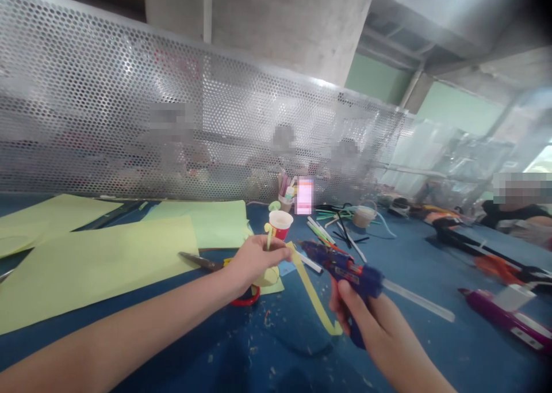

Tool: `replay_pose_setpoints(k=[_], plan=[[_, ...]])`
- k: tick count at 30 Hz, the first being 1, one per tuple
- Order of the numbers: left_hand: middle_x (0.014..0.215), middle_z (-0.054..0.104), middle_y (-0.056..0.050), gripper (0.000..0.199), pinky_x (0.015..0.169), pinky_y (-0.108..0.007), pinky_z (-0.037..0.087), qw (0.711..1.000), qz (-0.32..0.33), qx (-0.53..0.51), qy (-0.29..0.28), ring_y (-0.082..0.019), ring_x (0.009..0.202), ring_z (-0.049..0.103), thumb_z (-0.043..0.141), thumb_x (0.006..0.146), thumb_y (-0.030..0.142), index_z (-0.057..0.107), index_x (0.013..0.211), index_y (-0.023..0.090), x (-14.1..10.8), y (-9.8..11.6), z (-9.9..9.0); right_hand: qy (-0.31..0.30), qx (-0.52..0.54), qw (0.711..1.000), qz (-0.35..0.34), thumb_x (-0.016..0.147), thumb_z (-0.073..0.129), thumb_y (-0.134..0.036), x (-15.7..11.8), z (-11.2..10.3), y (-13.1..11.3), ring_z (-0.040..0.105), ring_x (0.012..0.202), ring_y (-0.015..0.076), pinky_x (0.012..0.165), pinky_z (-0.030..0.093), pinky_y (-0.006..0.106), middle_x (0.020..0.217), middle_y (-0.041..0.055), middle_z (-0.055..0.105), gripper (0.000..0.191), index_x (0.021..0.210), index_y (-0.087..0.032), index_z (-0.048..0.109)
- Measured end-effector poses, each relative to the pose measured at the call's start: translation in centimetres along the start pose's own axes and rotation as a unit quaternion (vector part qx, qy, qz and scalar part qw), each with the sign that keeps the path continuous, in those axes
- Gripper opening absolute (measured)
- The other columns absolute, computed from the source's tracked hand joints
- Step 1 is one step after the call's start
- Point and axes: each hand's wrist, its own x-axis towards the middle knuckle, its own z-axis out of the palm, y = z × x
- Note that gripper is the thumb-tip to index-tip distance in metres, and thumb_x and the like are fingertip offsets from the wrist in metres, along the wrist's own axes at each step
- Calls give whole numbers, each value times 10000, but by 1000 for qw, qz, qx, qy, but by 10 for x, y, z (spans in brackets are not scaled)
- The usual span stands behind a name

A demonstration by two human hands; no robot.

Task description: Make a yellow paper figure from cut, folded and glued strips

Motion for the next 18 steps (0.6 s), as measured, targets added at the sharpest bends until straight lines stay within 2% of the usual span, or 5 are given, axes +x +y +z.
replay_pose_setpoints(k=[8, 12, 18], plan=[[654, 626, -10, 187, 544, -226, 314, 999, 34, 41, 7, -105, 560, 461, 627, 689, 332, 691, 714, 158, 2, -1, -1, -23, -37, 999, 7, 821, 337, -623, 3, -1, 2, 505, 516, 154, 535, 375, 274, 545, 7, 530, 509, 631, -191, 528], [682, 644, -18, 195, 559, -230, 331, 998, 39, 56, 9, -113, 582, 483, 620, 694, 341, 693, 724, 163, 3, -2, -2, -45, -59, 997, 6, 817, 310, -644, 5, -2, 3, 517, 534, 159, 553, 382, 276, 548, 9, 539, 533, 628, -193, 523], [695, 656, -24, 187, 579, -230, 355, 998, 40, 47, 8, -122, 608, 514, 624, 696, 334, 685, 731, 161, 2, -1, -2, -47, -67, 997, 15, 818, 303, -640, 8, -4, 4, 519, 532, 159, 539, 384, 268, 548, 10, 541, 535, 630, -192, 529]])
